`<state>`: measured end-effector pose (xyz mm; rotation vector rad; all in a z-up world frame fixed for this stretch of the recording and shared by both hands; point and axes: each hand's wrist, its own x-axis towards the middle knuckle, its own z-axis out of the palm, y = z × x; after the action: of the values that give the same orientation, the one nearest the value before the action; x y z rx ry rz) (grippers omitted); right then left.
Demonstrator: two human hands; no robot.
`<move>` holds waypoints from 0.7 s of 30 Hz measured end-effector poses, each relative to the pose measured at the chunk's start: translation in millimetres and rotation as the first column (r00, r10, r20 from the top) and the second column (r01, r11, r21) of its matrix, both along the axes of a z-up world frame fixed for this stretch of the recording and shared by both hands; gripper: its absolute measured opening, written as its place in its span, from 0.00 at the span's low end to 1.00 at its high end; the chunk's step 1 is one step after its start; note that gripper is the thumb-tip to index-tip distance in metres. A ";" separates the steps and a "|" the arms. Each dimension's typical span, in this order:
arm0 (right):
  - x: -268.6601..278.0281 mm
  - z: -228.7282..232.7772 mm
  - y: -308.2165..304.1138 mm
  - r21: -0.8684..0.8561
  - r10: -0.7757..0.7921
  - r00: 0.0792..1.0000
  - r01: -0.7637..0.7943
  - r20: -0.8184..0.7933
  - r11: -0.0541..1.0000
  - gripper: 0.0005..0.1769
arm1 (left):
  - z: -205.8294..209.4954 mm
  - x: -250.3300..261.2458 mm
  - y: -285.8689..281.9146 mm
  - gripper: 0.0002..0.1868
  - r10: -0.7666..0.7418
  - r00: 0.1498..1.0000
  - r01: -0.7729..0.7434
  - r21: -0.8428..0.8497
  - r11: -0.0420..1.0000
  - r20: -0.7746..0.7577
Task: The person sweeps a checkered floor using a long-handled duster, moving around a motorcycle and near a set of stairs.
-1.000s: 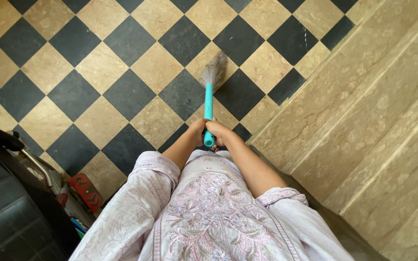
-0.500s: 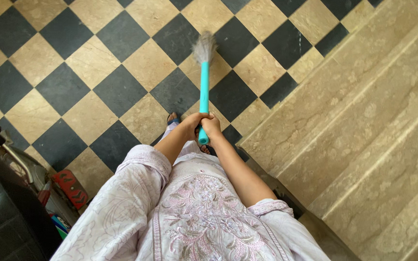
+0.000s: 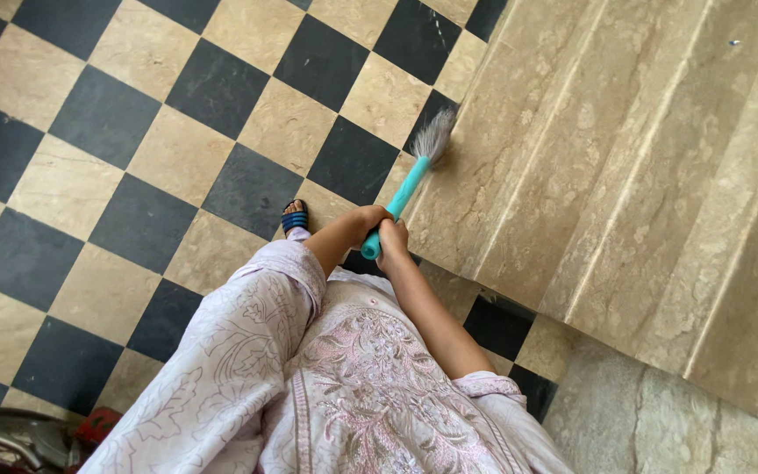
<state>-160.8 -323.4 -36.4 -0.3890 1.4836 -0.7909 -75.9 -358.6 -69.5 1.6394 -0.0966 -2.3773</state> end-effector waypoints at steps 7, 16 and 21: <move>30.9 17.8 -25.2 0.195 0.166 0.983 -0.178 0.076 0.965 0.16 | -21.3 30.3 -17.3 0.22 0.027 0.998 -0.030 0.041 0.999 0.060; 115.1 -15.2 -55.0 0.172 0.419 0.908 -0.408 -0.029 0.897 0.22 | -8.4 119.4 -23.7 0.21 0.242 0.970 -0.244 0.071 0.967 0.039; 168.2 -3.1 -80.4 0.256 0.605 0.794 -0.597 0.057 0.760 0.27 | 3.8 174.0 -25.6 0.21 0.438 0.895 -0.441 0.030 0.897 0.080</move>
<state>7.4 -403.7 -39.5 -0.6362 1.3471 -0.0657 98.1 -384.2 -65.7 1.5654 0.2927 -1.9900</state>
